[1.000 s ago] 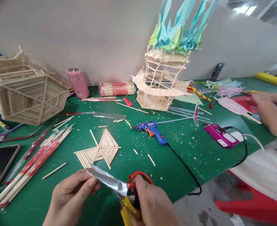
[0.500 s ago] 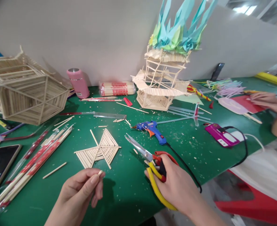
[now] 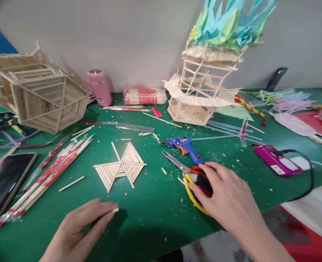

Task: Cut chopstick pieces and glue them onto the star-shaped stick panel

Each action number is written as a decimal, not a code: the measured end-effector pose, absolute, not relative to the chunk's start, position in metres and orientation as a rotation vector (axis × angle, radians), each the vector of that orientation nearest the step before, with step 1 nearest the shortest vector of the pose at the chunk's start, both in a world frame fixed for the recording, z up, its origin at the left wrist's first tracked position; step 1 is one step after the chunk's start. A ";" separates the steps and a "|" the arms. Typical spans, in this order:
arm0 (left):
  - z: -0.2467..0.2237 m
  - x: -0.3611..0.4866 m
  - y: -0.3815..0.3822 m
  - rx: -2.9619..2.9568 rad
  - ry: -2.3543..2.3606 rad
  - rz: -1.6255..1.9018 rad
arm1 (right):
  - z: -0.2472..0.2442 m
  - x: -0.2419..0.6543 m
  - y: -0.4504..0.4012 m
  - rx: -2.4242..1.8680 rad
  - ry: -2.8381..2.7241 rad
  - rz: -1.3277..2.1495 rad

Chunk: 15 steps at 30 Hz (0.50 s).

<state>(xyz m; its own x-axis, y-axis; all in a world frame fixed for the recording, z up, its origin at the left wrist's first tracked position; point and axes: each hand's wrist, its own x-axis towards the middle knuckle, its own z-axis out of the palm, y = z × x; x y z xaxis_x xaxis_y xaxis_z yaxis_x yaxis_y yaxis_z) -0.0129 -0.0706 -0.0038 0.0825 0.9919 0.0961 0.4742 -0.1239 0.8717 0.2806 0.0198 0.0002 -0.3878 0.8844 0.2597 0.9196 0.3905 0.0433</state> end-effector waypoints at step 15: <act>-0.001 -0.020 -0.044 1.315 1.362 0.649 | -0.022 0.156 0.003 -0.538 -2.551 0.430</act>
